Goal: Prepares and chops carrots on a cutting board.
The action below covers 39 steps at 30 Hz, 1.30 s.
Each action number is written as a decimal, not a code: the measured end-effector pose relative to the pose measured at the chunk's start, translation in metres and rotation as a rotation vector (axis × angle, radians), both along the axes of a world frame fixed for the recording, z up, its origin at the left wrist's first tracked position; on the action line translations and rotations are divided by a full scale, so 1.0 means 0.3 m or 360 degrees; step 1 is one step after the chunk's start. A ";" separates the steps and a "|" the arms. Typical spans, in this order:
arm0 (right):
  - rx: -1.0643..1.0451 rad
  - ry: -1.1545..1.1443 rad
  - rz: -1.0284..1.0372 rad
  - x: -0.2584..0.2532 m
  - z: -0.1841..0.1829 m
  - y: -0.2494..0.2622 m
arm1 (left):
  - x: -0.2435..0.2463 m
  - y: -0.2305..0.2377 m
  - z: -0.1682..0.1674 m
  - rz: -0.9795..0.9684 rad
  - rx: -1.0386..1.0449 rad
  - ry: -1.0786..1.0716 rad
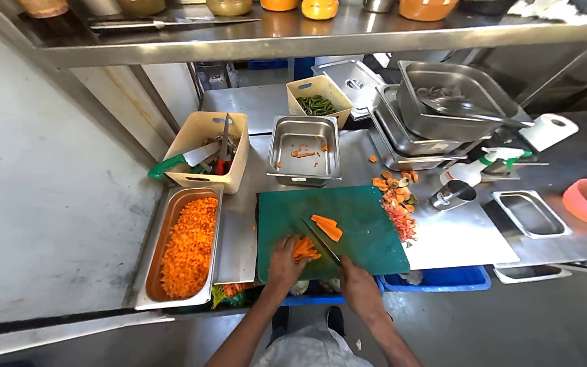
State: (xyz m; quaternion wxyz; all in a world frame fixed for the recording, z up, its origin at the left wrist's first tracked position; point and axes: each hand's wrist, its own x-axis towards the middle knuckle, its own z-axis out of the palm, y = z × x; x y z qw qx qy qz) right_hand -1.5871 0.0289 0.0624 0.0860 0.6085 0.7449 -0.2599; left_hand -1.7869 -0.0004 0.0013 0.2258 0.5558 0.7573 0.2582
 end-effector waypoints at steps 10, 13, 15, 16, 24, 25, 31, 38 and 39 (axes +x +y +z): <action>0.0044 0.0113 0.0038 0.060 -0.030 0.017 | -0.097 -0.096 0.017 0.0050 -0.0042 0.0154; 0.0053 0.0157 0.0030 0.097 -0.053 0.008 | -0.165 -0.183 -0.023 0.0083 -0.0065 0.0303; 0.0005 0.0138 0.0049 0.106 -0.061 -0.001 | -0.173 -0.195 -0.037 0.0091 -0.0023 0.0338; -0.0010 0.0134 0.0055 0.106 -0.065 -0.004 | -0.170 -0.187 -0.031 0.0096 -0.0058 0.0366; 0.0043 0.0149 0.0042 0.089 -0.074 0.029 | -0.226 -0.037 0.047 0.0300 -0.0448 0.0463; 0.0053 0.0144 0.0047 0.088 -0.071 0.033 | -0.235 -0.014 0.048 0.0319 -0.0426 0.0444; 0.0008 0.0075 0.0068 0.073 -0.057 0.032 | -0.194 0.065 0.015 0.0098 -0.0206 0.0302; 0.0022 0.0150 0.0012 0.093 -0.057 0.038 | -0.173 0.065 0.054 0.0074 -0.0119 0.0083; 0.0034 0.0157 -0.0007 0.097 -0.058 0.044 | -0.177 0.084 0.055 0.0078 -0.0109 0.0108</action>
